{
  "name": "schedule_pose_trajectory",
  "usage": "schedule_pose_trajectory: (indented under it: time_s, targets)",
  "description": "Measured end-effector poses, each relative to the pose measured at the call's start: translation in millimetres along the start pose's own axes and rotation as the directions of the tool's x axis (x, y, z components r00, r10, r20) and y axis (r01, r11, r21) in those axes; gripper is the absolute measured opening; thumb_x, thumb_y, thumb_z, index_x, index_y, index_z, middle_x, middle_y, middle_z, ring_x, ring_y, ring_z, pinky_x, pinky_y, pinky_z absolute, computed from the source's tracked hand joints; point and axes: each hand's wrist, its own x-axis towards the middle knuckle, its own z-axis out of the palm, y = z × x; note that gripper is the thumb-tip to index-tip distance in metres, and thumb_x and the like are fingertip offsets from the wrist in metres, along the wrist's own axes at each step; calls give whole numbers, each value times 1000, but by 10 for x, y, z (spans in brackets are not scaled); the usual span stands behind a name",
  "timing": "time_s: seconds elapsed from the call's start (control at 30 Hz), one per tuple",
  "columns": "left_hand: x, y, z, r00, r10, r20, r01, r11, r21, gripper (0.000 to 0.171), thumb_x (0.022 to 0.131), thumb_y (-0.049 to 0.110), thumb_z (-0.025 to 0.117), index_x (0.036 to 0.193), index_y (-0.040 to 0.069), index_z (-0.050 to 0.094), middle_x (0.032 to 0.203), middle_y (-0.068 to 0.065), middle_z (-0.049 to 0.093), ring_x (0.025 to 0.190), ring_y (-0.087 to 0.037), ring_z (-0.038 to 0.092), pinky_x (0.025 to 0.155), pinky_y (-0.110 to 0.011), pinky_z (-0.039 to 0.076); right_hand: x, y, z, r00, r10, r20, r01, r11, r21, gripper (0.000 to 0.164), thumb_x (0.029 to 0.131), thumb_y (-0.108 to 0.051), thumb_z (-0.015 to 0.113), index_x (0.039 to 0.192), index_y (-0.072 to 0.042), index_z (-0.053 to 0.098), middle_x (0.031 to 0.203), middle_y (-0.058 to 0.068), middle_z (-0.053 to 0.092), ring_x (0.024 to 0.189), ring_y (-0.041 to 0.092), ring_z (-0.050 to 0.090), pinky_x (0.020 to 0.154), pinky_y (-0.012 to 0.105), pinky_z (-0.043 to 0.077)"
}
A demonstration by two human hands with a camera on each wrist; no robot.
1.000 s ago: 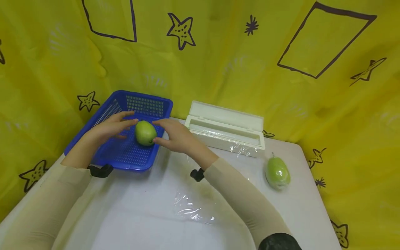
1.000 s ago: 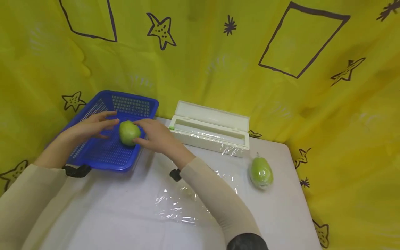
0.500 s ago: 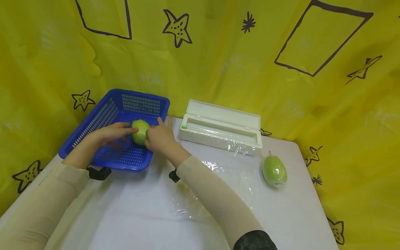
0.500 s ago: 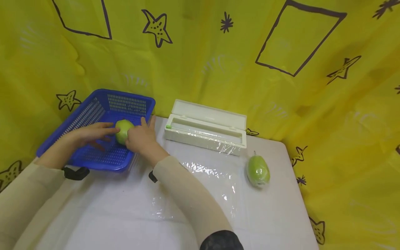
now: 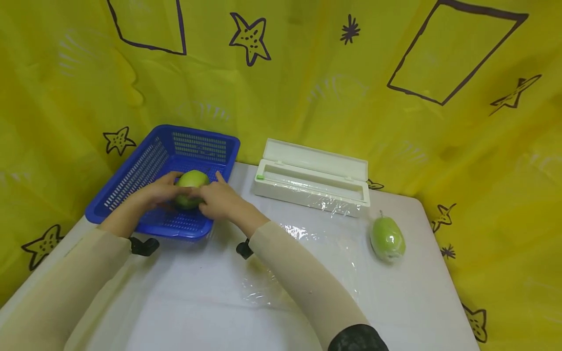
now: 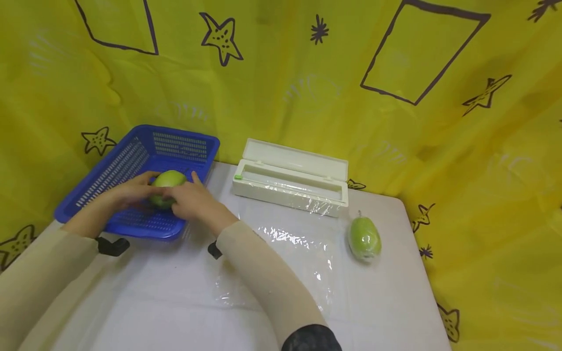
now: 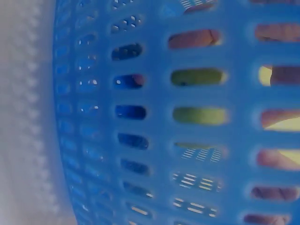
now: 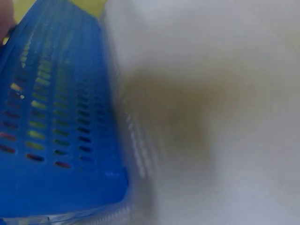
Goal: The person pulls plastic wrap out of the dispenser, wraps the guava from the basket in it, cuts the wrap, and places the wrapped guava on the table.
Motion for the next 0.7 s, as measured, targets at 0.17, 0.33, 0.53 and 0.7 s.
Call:
schedule_pose_trajectory:
  time_s: [0.17,0.33,0.53,0.7]
  targets:
    - [-21,37,-21,995,64,-81,-60,997,53,93,93,27,70,153,-10,10,150,-38,22,122,-47,47,84,-47,59,-62,153,8,978,17,-209,1,996,84,34,93,-20,66,127,-19,66,124,-4,67,125,14,57,121,41,26]
    - [-182,207,-60,980,180,-90,-168,978,125,86,87,32,79,150,-1,31,152,-27,32,119,-42,53,82,-38,58,-148,255,-46,939,74,-334,-13,983,183,69,85,-36,79,146,-25,47,152,5,42,141,25,40,111,38,42]
    - [-383,403,-25,959,282,-40,-269,944,193,80,86,32,80,150,9,39,154,-19,35,128,-47,48,88,-43,54,-280,333,-121,937,11,-350,100,950,296,83,82,-40,82,152,-23,40,157,2,40,143,18,38,115,32,36]
    - [-493,493,73,940,337,-59,-320,927,195,74,87,28,79,148,11,41,151,-16,40,131,-47,43,93,-50,48,-433,388,-137,901,10,-433,179,901,395,83,76,-38,87,147,-20,47,145,-3,52,127,9,50,103,18,42]
